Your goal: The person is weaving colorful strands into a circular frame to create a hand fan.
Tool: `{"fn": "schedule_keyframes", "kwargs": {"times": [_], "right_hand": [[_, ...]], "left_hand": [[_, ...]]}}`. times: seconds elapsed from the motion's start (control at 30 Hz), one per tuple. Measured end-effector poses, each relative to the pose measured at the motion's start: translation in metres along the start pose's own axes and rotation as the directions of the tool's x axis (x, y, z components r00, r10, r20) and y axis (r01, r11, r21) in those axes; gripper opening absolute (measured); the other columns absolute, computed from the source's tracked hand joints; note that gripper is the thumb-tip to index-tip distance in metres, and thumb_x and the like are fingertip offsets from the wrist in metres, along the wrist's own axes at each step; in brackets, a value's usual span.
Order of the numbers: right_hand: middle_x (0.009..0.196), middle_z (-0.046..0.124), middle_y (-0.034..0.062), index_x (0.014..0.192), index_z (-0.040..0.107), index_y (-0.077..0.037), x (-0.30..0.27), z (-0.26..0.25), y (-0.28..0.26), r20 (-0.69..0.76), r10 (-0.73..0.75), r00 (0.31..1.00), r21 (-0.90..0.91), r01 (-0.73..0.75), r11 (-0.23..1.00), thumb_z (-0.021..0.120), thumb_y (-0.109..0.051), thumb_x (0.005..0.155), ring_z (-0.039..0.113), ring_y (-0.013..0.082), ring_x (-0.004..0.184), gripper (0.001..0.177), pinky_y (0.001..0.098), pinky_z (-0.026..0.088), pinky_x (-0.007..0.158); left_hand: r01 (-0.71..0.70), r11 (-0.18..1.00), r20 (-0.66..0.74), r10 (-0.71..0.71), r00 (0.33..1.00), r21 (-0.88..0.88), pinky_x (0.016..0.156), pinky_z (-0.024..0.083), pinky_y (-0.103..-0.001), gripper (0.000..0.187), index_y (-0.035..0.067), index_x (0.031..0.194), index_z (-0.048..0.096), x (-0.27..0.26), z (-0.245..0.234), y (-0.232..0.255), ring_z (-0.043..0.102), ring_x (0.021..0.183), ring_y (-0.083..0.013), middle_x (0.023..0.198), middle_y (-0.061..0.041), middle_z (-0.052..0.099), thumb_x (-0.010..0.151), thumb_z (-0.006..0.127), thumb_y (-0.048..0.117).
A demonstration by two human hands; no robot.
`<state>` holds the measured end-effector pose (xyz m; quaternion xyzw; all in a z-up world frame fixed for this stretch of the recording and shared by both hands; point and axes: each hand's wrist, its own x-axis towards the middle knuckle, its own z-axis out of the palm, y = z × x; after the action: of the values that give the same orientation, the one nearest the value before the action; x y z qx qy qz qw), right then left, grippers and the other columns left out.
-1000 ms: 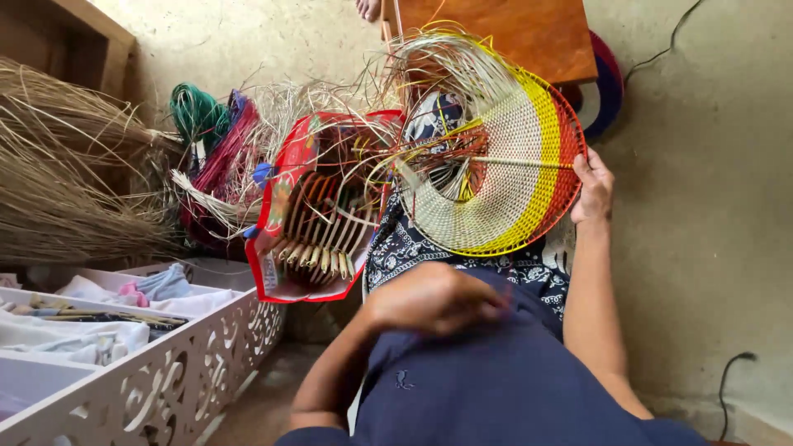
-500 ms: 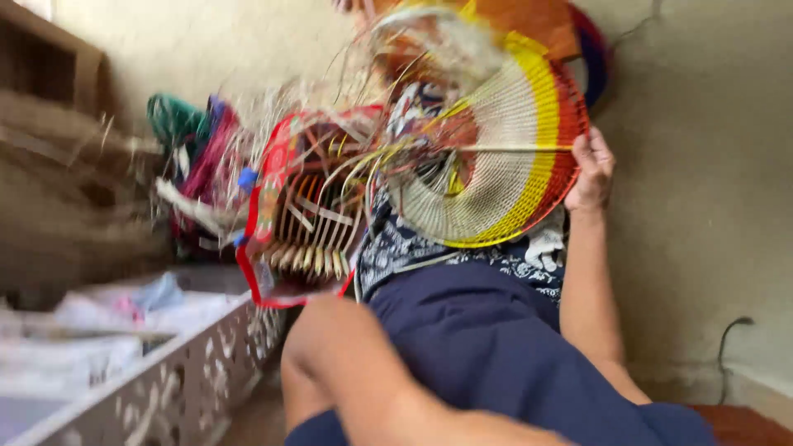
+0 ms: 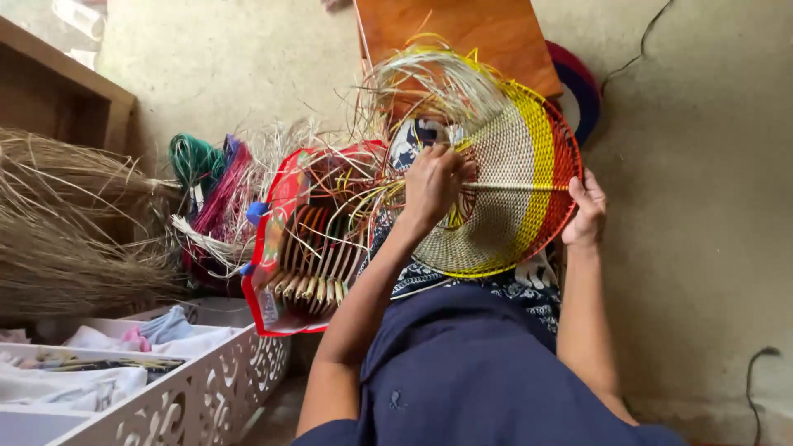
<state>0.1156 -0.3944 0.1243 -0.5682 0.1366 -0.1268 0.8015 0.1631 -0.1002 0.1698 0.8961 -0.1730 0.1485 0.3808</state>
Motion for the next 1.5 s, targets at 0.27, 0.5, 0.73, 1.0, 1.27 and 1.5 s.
{"fn": "schedule_keyframes", "kwargs": {"times": [0.27, 0.5, 0.73, 1.0, 1.27, 1.5], "right_hand": [[0.109, 0.073, 0.0104, 0.129, 0.066, -0.009, -0.010, -0.011, 0.005, 0.023, -0.024, 0.999, 0.003, 0.024, 1.000, 0.065, -0.016, 0.098, 0.075, 0.0196, 0.100, 0.032, 0.0363, 0.065, 0.091], [0.109, 0.072, 0.0131, 0.127, 0.067, -0.009, -0.011, -0.016, 0.010, 0.045, -0.005, 0.999, -0.017, 0.005, 1.000, 0.066, -0.014, 0.097, 0.075, 0.0221, 0.101, 0.031, 0.0382, 0.064, 0.092], [0.115, 0.073, 0.0126, 0.130, 0.066, -0.010, -0.022, -0.006, 0.014, -0.005, -0.053, 0.999, 0.047, 0.054, 0.997, 0.062, -0.014, 0.099, 0.074, 0.0229, 0.107, 0.031, 0.0381, 0.062, 0.099], [0.113, 0.074, 0.0111, 0.126, 0.067, -0.012, -0.036, 0.001, 0.010, -0.081, -0.065, 0.995, 0.091, 0.072, 0.993, 0.063, -0.013, 0.097, 0.074, 0.0221, 0.106, 0.030, 0.0378, 0.062, 0.099], [0.113, 0.074, 0.0112, 0.124, 0.068, -0.012, -0.061, -0.016, 0.022, -0.148, -0.030, 0.989, 0.120, 0.048, 0.992, 0.064, -0.011, 0.096, 0.074, 0.0227, 0.103, 0.029, 0.0398, 0.062, 0.099], [0.115, 0.074, 0.0096, 0.126, 0.068, -0.013, -0.065, -0.019, 0.020, -0.175, -0.013, 0.985, 0.116, 0.034, 0.993, 0.063, -0.009, 0.096, 0.073, 0.0220, 0.105, 0.031, 0.0411, 0.061, 0.102]], "left_hand": [[0.063, 0.998, -0.016, -0.063, 0.998, 0.025, 0.065, 0.053, -0.039, 0.018, 0.013, 0.085, 0.063, -0.035, 0.019, -0.014, 0.064, 0.079, -0.0263, 0.074, -0.004, 0.057, 0.092, 0.067, 0.030], [0.084, 0.994, 0.008, -0.085, 0.996, 0.073, 0.062, 0.051, -0.035, 0.016, 0.015, 0.083, 0.062, -0.057, -0.004, 0.002, 0.063, 0.072, -0.0224, 0.071, -0.002, 0.057, 0.094, 0.058, 0.026], [0.020, 0.998, -0.156, -0.010, 0.988, 0.062, 0.070, 0.053, -0.033, 0.018, 0.011, 0.090, 0.066, -0.028, -0.027, 0.011, 0.061, 0.083, -0.0236, 0.083, -0.006, 0.059, 0.103, 0.057, 0.020], [0.234, 0.935, 0.124, -0.274, 0.954, 0.266, 0.069, 0.052, -0.031, 0.025, 0.014, 0.090, 0.064, -0.025, 0.034, -0.004, 0.058, 0.076, -0.0166, 0.076, -0.001, 0.059, 0.105, 0.048, 0.024], [0.311, 0.950, 0.117, -0.306, 0.945, -0.023, 0.061, 0.052, -0.059, 0.015, 0.015, 0.091, 0.059, -0.051, 0.045, 0.006, 0.068, 0.067, -0.0433, 0.075, -0.013, 0.064, 0.101, 0.053, 0.024], [0.390, 0.918, 0.236, -0.363, 0.901, -0.078, 0.065, 0.052, -0.057, 0.014, 0.020, 0.095, 0.060, -0.038, 0.021, 0.021, 0.071, 0.069, -0.0466, 0.067, -0.015, 0.063, 0.101, 0.048, 0.023]]}}
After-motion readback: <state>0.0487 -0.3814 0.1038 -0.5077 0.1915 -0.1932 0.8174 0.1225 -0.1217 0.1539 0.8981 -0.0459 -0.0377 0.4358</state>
